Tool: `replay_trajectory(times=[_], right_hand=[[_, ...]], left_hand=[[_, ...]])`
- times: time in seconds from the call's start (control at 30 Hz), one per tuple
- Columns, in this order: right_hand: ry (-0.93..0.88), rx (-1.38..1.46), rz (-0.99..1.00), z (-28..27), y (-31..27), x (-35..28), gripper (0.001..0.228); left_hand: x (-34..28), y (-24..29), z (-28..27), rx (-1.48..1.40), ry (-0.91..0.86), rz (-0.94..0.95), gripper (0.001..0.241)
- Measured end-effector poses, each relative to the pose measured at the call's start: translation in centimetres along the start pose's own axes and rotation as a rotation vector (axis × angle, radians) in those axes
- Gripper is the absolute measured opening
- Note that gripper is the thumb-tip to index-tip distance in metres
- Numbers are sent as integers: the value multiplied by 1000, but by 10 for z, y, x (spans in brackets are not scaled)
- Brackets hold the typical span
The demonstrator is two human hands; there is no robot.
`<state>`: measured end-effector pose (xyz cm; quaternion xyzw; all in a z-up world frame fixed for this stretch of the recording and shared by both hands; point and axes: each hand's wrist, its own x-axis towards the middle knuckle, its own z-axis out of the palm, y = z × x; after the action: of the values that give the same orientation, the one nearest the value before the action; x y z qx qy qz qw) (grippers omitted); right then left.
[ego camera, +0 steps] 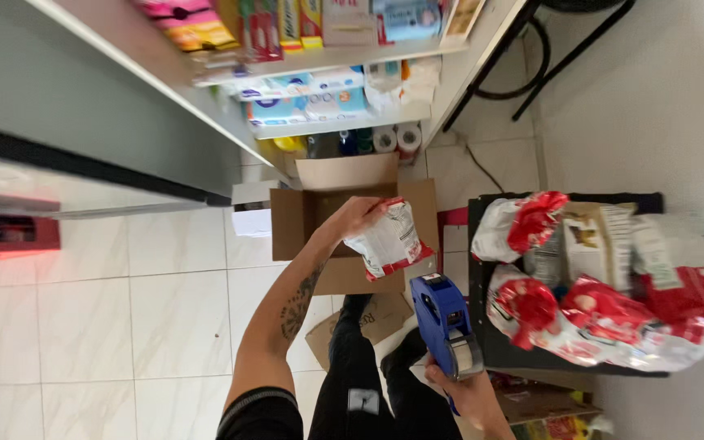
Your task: The person picks up several bags of snacks from a shelf and a table and places them into a cardboard box on the floor while holding a tape dispenser.
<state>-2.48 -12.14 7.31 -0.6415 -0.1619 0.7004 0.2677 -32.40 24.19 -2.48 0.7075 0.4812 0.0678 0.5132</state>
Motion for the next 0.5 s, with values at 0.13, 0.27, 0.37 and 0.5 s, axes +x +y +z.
replay_trajectory(times=[0.13, 0.27, 0.37, 0.5], right_hand=[[-93, 10, -67, 13, -64, -97, 34], [-140, -101, -151, -10, -64, -141, 37], [-116, -256, -309, -22, -59, -158, 27], [-93, -256, -492, -33, -54, -154, 36]], left_hand=[[-64, 85, -20, -86, 88, 64, 65], [-99, 160, -32, 150, 158, 21, 70], [-112, 195, -39, 165, 117, 63, 59], [-133, 244, -38, 172, 145, 222, 58]])
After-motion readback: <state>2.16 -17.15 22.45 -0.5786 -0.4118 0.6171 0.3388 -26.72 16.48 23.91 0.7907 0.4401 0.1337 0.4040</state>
